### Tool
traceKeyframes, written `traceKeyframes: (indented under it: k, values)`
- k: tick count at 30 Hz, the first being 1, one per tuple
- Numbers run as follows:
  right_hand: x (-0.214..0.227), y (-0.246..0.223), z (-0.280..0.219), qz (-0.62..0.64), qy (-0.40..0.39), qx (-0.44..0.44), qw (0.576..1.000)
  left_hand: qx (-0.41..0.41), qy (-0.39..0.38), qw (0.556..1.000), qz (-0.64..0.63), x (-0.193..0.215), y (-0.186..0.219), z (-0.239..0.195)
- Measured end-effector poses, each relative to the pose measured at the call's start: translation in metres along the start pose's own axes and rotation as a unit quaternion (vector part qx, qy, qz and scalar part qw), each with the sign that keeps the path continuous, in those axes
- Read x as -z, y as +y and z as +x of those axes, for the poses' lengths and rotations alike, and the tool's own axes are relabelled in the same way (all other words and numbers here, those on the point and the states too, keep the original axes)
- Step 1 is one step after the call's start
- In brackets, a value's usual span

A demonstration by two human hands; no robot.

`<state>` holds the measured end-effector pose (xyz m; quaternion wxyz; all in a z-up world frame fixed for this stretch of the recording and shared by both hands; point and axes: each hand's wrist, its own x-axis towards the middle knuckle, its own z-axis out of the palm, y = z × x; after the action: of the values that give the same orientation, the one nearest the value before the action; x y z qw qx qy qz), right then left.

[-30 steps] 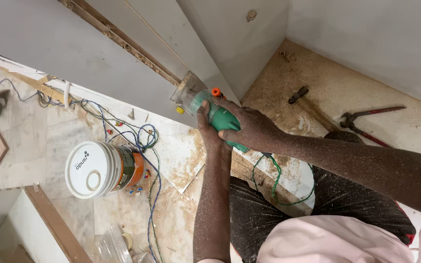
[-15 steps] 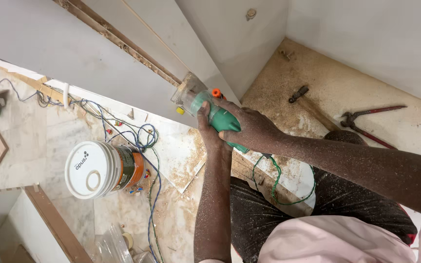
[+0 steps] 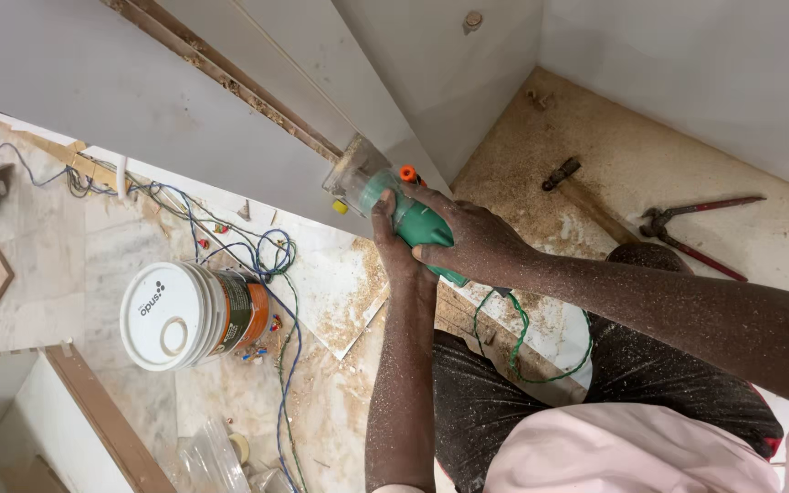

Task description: The person uses a green electric trimmer to shape the vertical edge of a white wooden panel. They guide the tool steadily along the edge from top to bottom, creating a groove and generating sawdust.

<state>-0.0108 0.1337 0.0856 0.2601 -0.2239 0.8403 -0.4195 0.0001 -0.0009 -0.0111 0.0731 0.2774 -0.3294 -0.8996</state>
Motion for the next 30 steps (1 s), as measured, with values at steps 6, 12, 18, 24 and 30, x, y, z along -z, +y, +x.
traceKeyframes:
  k: [6,12,18,24,30]
  values:
    - [-0.002,0.004,0.001,0.003,0.004,0.005,1.000,-0.003,-0.005,1.000,-0.004,-0.001,-0.001,0.000]
    - [-0.010,0.019,0.006,0.002,-0.009,-0.021,1.000,-0.004,-0.002,1.000,0.008,-0.001,-0.001,-0.002]
    - [-0.018,0.032,0.009,-0.011,-0.013,-0.023,1.000,-0.011,0.012,1.000,0.024,-0.002,-0.002,-0.001]
    - [-0.019,0.038,0.010,-0.014,-0.008,-0.018,1.000,-0.009,0.004,0.999,0.044,-0.005,-0.002,-0.003]
    - [-0.015,0.032,0.010,0.000,-0.019,-0.036,0.999,-0.013,0.008,0.999,0.042,-0.002,-0.006,0.000]
